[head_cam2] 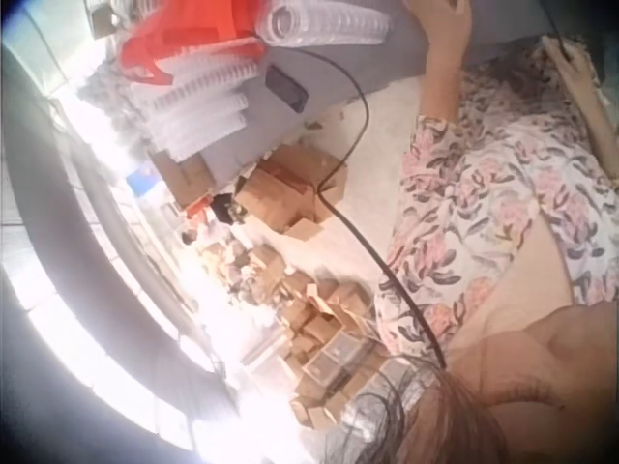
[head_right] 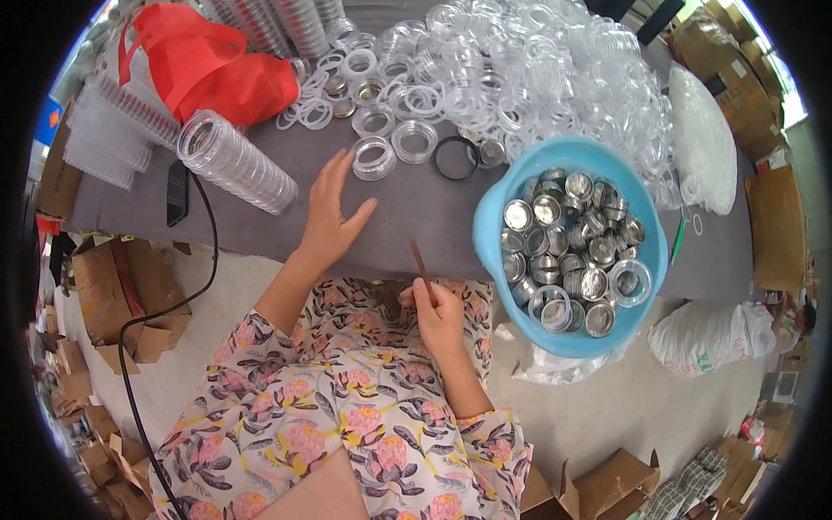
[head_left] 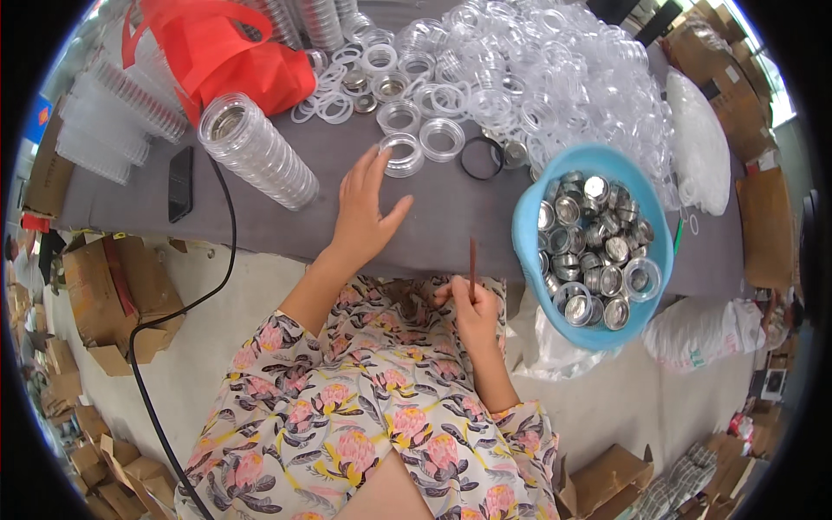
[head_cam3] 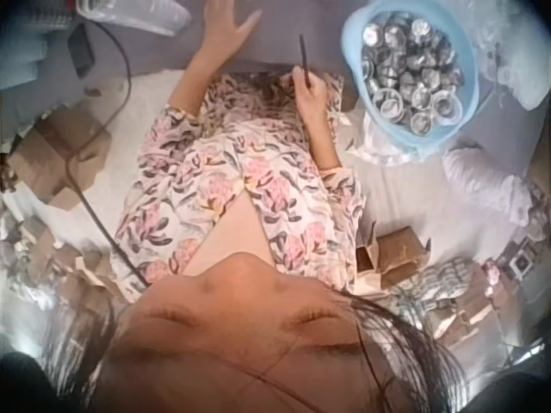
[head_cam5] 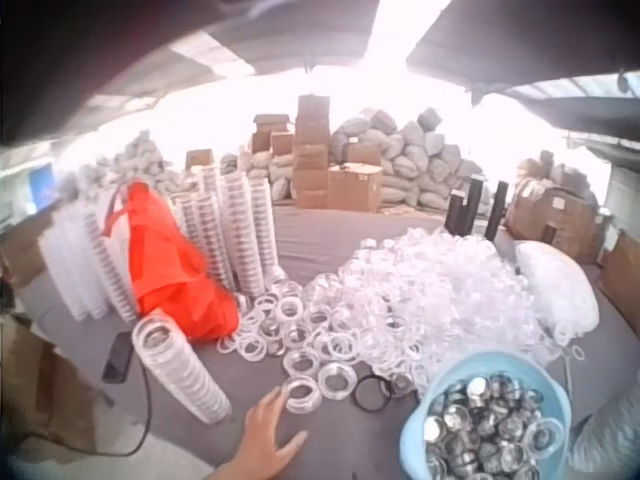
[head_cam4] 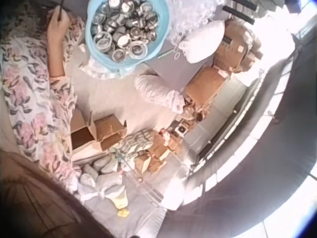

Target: The person assembles small clear plastic containers by placing metal mesh inserts and metal lids into them. They work at a table with stacks of parts, picking up a container, inserting a mesh piece, and screwing on a lid. The person occasionally uses a thin stick to adjust the mesh inside the container before closing it.

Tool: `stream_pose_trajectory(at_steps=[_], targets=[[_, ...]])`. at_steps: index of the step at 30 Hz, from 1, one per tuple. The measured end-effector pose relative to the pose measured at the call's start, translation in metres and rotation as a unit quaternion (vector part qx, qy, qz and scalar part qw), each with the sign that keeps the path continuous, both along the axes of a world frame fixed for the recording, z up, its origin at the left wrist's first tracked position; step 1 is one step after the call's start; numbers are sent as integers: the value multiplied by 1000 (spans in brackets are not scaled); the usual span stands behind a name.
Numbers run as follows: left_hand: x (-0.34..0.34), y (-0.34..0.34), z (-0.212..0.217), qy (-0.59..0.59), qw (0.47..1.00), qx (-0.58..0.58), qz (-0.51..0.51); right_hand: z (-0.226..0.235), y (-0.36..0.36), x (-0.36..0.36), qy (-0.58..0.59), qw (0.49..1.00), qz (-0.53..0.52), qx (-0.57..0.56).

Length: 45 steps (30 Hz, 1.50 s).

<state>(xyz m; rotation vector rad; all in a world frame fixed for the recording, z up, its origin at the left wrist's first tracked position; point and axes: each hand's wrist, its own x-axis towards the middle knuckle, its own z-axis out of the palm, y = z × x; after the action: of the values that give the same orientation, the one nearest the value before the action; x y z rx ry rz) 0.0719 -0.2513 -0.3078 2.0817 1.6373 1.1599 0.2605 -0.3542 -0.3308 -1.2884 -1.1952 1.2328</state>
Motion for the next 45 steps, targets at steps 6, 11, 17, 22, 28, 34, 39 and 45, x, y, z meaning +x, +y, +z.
stream_pose_trajectory(at_steps=[6,11,17,22,28,34,39,45], targets=[[-37,-53,-53,151,988,-21,-20,-3,-20,21,-163,959,10,231],[-50,-60,-73,241,970,23,-12,-11,-23,27,-186,958,71,205],[-51,-58,-69,245,969,10,-16,-1,2,3,-201,909,65,360],[-57,-43,-43,222,974,-2,-45,-12,56,-20,-388,861,-18,328],[-64,-26,-44,244,965,-24,-97,-21,54,-25,-402,878,-23,259],[-67,-16,-25,282,921,-146,-225,-17,59,-31,-402,888,-62,212],[-74,-11,-15,309,893,-187,-270,-22,62,-32,-469,854,-52,217],[-142,-37,-1,272,875,-242,-319,-30,64,-30,-511,823,-81,233]])
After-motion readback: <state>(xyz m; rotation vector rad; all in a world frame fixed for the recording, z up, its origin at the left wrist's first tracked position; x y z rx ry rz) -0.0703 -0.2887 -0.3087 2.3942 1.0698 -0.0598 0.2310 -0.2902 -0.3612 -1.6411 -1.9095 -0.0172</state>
